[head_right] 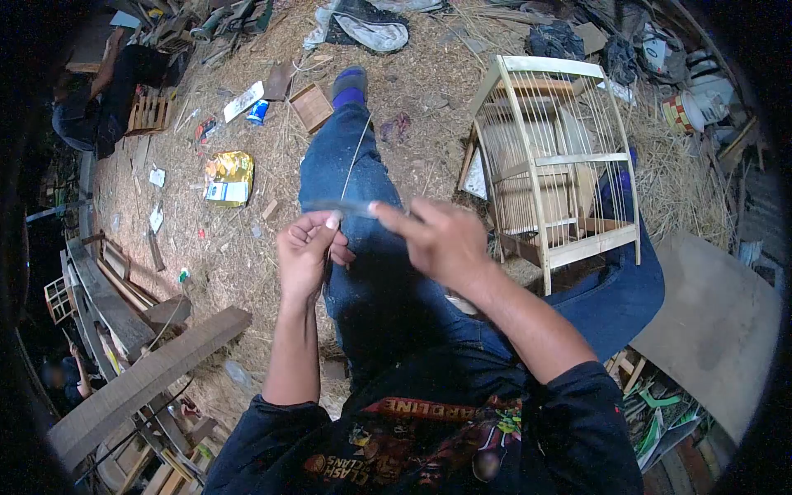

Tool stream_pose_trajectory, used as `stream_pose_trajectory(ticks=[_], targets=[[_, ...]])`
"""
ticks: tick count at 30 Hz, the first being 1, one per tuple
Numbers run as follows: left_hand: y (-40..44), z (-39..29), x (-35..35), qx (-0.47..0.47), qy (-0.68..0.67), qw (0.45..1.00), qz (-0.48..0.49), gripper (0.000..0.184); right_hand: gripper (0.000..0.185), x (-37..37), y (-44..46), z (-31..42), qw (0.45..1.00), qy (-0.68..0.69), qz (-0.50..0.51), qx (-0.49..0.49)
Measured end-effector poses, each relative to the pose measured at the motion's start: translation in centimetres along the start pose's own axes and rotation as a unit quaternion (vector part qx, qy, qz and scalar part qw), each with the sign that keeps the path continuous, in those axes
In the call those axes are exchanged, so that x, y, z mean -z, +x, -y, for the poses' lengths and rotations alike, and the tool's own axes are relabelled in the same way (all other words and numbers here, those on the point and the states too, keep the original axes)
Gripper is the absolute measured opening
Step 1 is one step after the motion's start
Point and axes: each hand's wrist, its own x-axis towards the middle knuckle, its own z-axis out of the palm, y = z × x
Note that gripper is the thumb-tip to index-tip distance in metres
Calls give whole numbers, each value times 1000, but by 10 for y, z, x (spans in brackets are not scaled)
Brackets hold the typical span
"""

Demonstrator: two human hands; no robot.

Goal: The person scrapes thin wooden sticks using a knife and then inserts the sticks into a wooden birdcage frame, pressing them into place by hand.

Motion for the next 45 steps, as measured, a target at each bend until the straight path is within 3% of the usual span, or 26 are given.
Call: stream_pose_trajectory(ticks=[2,6,8,13,15,17,19,21,23,25,27,28,30,31,33,34,39,42,45], targets=[[0,2,0,0,-4,1000,-2,21,51,1,5,-5,999,-3,-29,-46],[1,5,2,-5,-10,1000,7,20,48,-2,3,-1,1000,-8,-22,-5],[1,5,1,-4,-13,1000,3,19,56,0,8,-7,998,-16,-24,-59],[0,1,0,0,-8,1000,0,19,46,-9,6,-7,999,-5,-40,-5],[-1,0,0,-1,-18,1000,-4,19,45,-6,12,-13,995,-2,-37,-88],[0,1,2,-2,-10,1000,-1,20,46,-9,11,-11,996,-5,-45,-80],[1,2,4,-1,-3,1000,4,20,45,-14,6,-9,998,12,-65,-12],[1,2,4,1,-12,1000,10,21,46,-9,11,-19,998,-1,-41,-49],[0,0,4,1,-14,1000,4,20,47,-7,15,-33,987,16,-59,-147],[-1,-1,4,-1,-16,1000,0,19,44,-6,17,-35,986,28,-78,-145],[-1,0,5,2,-23,1000,0,19,42,-8,17,-32,957,189,-106,-191],[-3,-1,6,1,-23,1000,2,19,42,-5,20,-25,958,187,-108,-191],[-8,-2,6,-4,-24,999,23,19,38,3,30,-7,841,429,-107,-313],[-14,-3,3,-4,-23,999,27,19,38,4,33,-4,840,427,-110,-314],[-28,-7,-6,2,-25,998,50,19,31,6,38,3,773,525,-59,-351],[-34,-6,-10,-13,-17,998,60,19,17,9,43,10,722,589,-52,-359],[-52,-6,-18,-31,-43,995,81,20,19,4,49,23,682,643,-42,-346],[-49,-8,-17,-20,-54,997,56,20,30,-5,45,35,677,669,19,-306],[-40,-6,-10,-20,-38,997,59,21,32,-12,47,38,710,635,13,-303]])
